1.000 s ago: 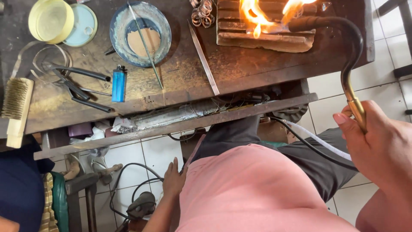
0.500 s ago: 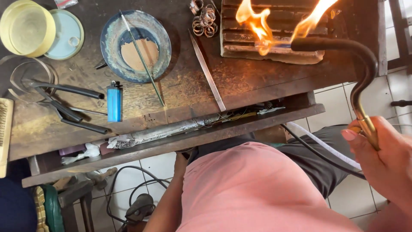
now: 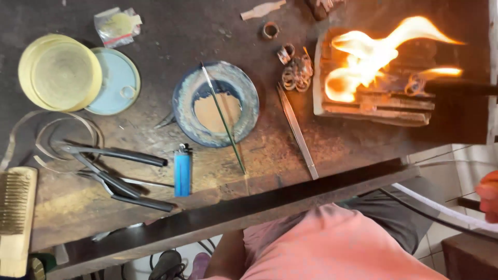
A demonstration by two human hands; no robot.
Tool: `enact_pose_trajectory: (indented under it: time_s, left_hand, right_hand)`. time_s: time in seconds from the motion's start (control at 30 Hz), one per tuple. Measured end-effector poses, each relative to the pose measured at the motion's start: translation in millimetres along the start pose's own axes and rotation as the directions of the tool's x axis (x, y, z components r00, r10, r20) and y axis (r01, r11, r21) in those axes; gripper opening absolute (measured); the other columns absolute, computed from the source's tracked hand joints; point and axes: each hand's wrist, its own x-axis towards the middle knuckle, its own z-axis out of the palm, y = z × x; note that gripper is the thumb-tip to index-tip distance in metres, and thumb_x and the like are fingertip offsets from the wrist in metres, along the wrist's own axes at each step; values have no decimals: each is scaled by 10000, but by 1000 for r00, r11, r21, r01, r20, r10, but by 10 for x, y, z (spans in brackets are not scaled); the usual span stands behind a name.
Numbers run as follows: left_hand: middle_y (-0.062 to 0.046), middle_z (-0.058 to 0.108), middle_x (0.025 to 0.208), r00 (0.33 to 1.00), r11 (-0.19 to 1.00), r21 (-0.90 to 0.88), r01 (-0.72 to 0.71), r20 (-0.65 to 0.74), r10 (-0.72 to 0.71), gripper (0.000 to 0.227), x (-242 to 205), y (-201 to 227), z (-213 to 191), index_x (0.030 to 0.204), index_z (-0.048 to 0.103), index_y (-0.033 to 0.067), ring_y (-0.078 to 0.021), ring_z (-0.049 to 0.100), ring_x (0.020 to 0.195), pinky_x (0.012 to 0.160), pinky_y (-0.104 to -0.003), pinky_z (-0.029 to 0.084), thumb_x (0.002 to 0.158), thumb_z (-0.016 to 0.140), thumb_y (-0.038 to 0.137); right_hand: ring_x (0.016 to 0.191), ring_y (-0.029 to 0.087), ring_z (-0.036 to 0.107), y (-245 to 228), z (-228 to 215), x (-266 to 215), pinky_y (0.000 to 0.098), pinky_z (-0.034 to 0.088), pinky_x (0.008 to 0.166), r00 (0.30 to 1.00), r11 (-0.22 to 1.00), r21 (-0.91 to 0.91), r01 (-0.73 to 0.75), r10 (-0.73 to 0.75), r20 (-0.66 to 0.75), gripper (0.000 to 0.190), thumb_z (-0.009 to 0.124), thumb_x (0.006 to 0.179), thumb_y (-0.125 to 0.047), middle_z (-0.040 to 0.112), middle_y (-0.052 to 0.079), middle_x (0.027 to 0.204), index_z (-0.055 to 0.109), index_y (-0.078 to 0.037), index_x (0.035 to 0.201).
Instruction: Soldering small metal rings on a heat-resistant block using a blowtorch and tweezers.
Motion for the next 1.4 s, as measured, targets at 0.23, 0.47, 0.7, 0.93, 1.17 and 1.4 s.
enact_pose_trajectory:
  time_s: [0.23,0.47,0.7,0.93,1.17,1.4]
  left_hand:
    - [-118,244,1358,993,999,36,-21,121,17,661,115,508,-71,1343,179,116,-277,262,1232,1013,-386,208,787,300,453]
    - [-97,188,1389,983,990,131,-44,180,20,721,-409,378,117,1354,157,121,-250,206,1269,1039,-368,171,767,333,500]
    - [-76,132,1419,985,975,212,-72,166,37,784,-1200,401,272,1366,135,126,-223,150,1306,1064,-351,133,747,366,548]
    - [-56,76,1450,989,967,243,-78,143,44,849,-1935,690,143,1378,113,131,-196,94,1343,1089,-333,96,727,398,596]
    - [-105,620,1047,139,134,57,-989,93,986,265,-3259,1862,-311,1025,581,52,-217,618,979,883,-318,482,866,487,243]
    - [-97,657,906,-318,-283,479,-831,8,948,180,-2669,2885,-520,948,621,35,-222,647,833,735,-339,535,878,526,171]
  right_hand:
    - [331,194,319,-2397,503,-1773,300,243,441,937,913,-213,348,-345,51,389,445,784,-254,341,96,346,405,24,515]
    - [381,172,267,-1679,768,-1751,280,158,350,970,968,-130,214,-226,-87,328,484,825,-287,287,74,468,392,-7,679]
    - [678,128,401,-1748,958,-2017,264,316,555,911,939,31,344,-325,-255,271,600,884,-207,455,32,855,455,-75,1070]
    - [393,213,316,-2817,983,-2791,328,258,432,793,732,-445,515,-604,-76,256,520,928,-235,329,82,449,531,20,935]
    - [385,231,360,-2749,1032,-2793,330,271,435,767,677,-516,525,-639,-60,277,512,955,-262,359,79,425,531,8,894]
    - [447,227,325,-2603,1089,-2828,340,258,471,804,775,-402,487,-578,-140,282,546,976,-228,357,102,523,502,44,912]
